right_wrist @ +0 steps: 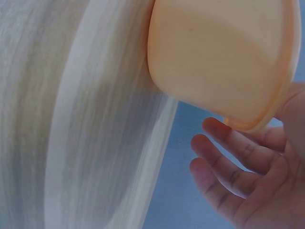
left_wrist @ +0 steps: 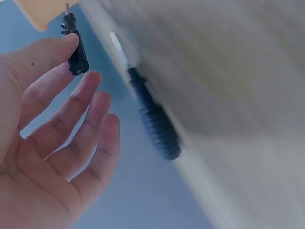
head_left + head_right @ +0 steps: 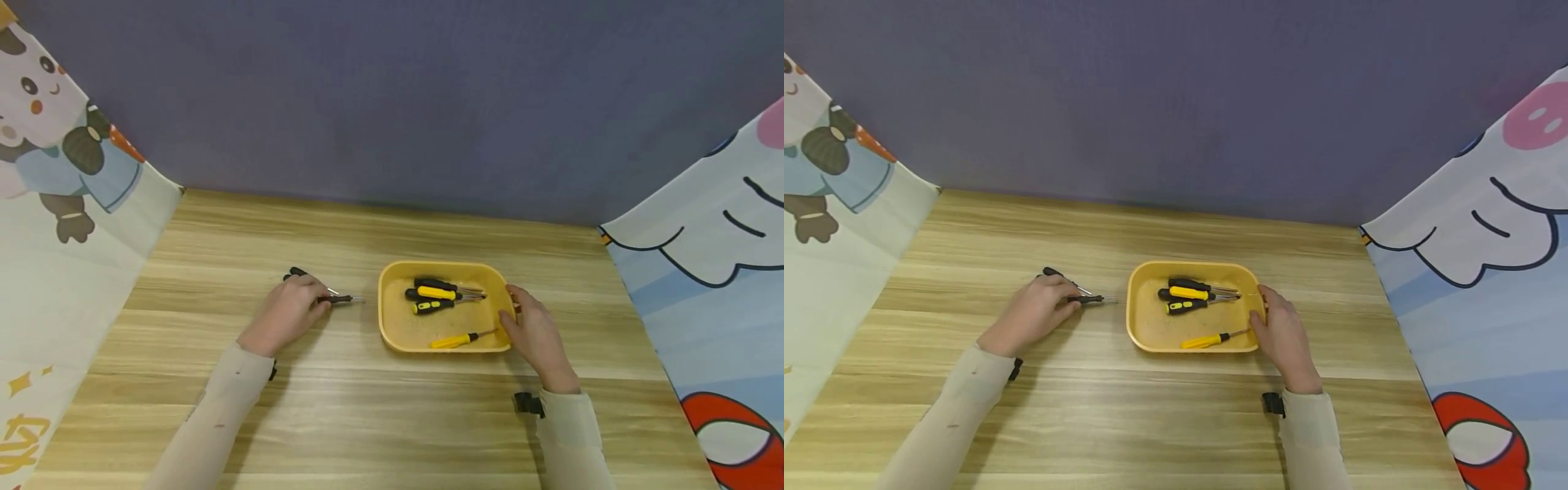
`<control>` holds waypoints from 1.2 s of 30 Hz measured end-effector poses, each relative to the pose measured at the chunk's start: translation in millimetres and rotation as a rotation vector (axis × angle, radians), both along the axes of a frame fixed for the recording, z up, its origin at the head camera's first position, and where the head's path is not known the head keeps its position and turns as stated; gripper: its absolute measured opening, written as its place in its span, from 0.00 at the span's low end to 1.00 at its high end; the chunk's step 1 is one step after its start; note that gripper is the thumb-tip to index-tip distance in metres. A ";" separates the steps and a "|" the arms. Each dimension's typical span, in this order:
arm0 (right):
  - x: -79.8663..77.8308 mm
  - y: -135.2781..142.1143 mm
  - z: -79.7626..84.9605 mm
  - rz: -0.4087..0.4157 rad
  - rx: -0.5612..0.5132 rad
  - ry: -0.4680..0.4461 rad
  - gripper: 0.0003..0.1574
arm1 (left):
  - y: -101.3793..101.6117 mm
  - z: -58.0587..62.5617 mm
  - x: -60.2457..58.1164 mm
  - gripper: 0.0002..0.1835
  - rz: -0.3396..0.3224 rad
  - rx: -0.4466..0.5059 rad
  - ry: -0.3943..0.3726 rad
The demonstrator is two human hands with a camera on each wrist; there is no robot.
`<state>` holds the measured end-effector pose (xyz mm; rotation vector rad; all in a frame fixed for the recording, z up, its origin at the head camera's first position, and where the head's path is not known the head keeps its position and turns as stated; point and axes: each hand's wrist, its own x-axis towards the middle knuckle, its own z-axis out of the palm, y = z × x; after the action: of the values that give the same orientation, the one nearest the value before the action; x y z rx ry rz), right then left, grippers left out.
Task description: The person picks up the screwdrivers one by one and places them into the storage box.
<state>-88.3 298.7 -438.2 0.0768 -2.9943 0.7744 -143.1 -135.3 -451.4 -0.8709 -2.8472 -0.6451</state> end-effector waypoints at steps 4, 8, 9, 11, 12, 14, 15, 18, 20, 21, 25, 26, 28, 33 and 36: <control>0.2 0.2 -0.9 -0.004 0.001 -0.003 0.32 | 2.7 10.9 0.6 0.09 -0.008 0.029 0.029; 0.4 0.1 -0.4 -0.007 0.000 -0.010 0.32 | 8.9 26.3 -0.1 0.09 -0.019 0.032 0.045; 0.4 -0.2 0.0 -0.007 0.000 -0.013 0.33 | 11.2 31.0 -0.5 0.09 -0.024 0.032 0.050; 0.3 -0.5 0.6 -0.010 0.002 -0.016 0.33 | 16.7 39.6 -1.7 0.08 -0.037 0.033 0.067; 0.3 -0.7 1.1 -0.011 0.003 -0.017 0.33 | 19.9 43.3 -2.6 0.08 -0.046 0.036 0.078; 0.2 -1.0 1.6 -0.012 0.000 -0.019 0.33 | 27.5 49.6 -5.2 0.08 -0.066 0.035 0.103; 0.2 -1.0 1.6 -0.013 0.000 -0.017 0.33 | 31.6 51.8 -6.8 0.07 -0.079 0.035 0.116; 0.3 -1.2 1.6 -0.011 -0.006 -0.010 0.33 | 44.3 57.6 -11.7 0.07 -0.109 0.024 0.135; 0.5 -1.4 1.2 -0.009 -0.006 -0.003 0.32 | 53.3 62.3 -14.4 0.08 -0.125 0.010 0.128; 0.5 -1.5 1.0 -0.008 -0.005 -0.001 0.32 | 57.8 64.7 -15.7 0.08 -0.129 0.000 0.120; 0.5 -1.2 0.8 -0.002 -0.003 0.010 0.32 | 77.7 74.5 -21.5 0.08 -0.157 -0.028 0.085; 0.4 -1.1 0.8 -0.001 -0.003 0.013 0.32 | 83.1 76.1 -23.5 0.08 -0.167 -0.034 0.081; 0.2 -0.6 0.7 0.003 -0.004 0.018 0.32 | 94.1 79.0 -27.1 0.08 -0.189 -0.048 0.071; 0.8 0.4 0.4 0.009 -0.006 0.030 0.32 | 125.9 84.0 -35.9 0.08 -0.234 -0.107 0.022; 1.2 0.4 0.2 0.011 -0.004 0.038 0.32 | 145.2 84.3 -40.5 0.06 -0.235 -0.142 -0.026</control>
<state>-87.1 299.0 -438.1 0.1064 -2.9589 0.7706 -183.6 10.0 -367.1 -1.2417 -2.8672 -0.4827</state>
